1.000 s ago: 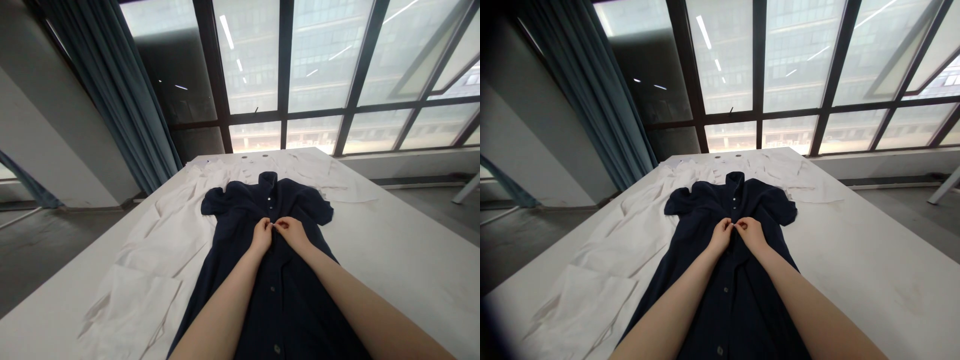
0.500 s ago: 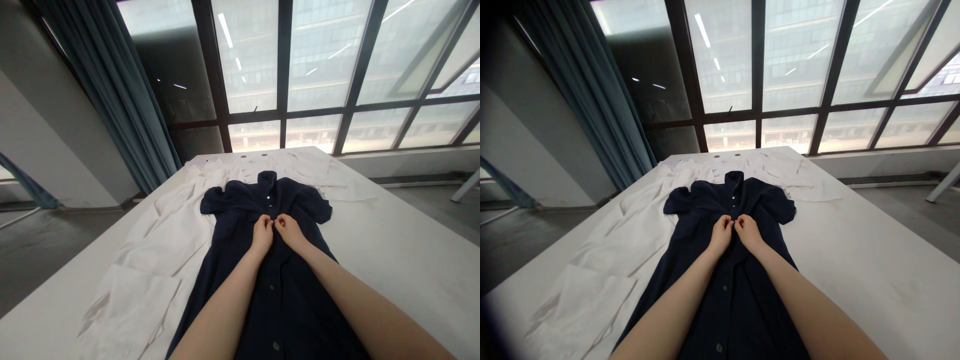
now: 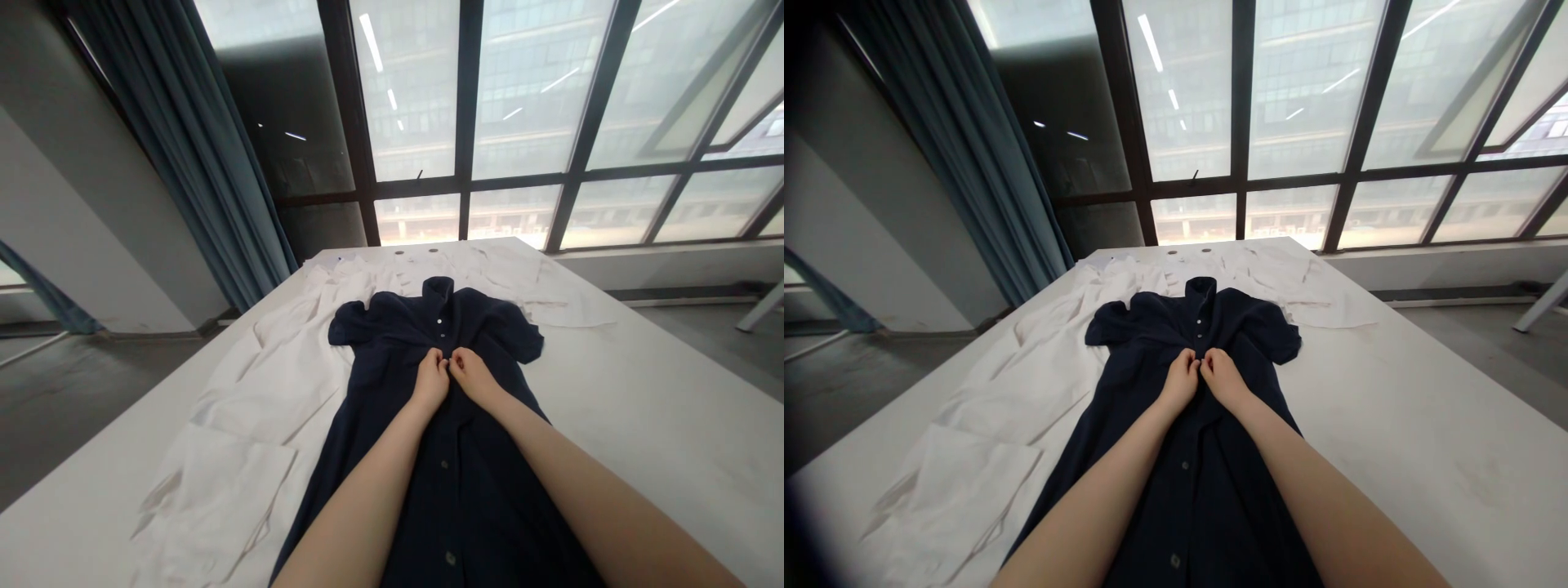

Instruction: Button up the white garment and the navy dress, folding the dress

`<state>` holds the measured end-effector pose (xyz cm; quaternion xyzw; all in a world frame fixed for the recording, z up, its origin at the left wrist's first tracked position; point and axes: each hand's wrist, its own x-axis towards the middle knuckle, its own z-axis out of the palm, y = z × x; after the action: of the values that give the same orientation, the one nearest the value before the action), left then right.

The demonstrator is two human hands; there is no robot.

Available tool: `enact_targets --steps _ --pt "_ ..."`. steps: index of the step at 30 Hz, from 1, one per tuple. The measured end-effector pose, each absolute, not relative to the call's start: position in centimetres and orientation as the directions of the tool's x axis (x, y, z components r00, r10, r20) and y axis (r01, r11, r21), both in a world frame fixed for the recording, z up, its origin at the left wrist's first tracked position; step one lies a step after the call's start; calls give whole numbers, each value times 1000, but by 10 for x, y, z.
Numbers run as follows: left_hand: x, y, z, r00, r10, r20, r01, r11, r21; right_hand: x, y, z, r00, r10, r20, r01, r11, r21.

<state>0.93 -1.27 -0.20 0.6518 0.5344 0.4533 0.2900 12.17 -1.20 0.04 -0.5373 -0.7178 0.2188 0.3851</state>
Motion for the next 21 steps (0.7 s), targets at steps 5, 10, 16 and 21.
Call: enact_targets --steps 5,10,16,21 --pt "14 -4 -13 -10 995 102 250 -96 964 118 -17 0 -217 844 491 736 472 -486" --pt "13 -4 -10 11 995 98 231 -98 968 120 -16 3 -162 844 511 700 463 -543" --pt "9 -11 -2 100 934 342 468 -348 813 119 -12 1 -101 984 150 392 178 -903" --pt "-3 -10 10 -21 907 422 502 -355 789 129 -9 15 -10 991 130 340 126 -932"
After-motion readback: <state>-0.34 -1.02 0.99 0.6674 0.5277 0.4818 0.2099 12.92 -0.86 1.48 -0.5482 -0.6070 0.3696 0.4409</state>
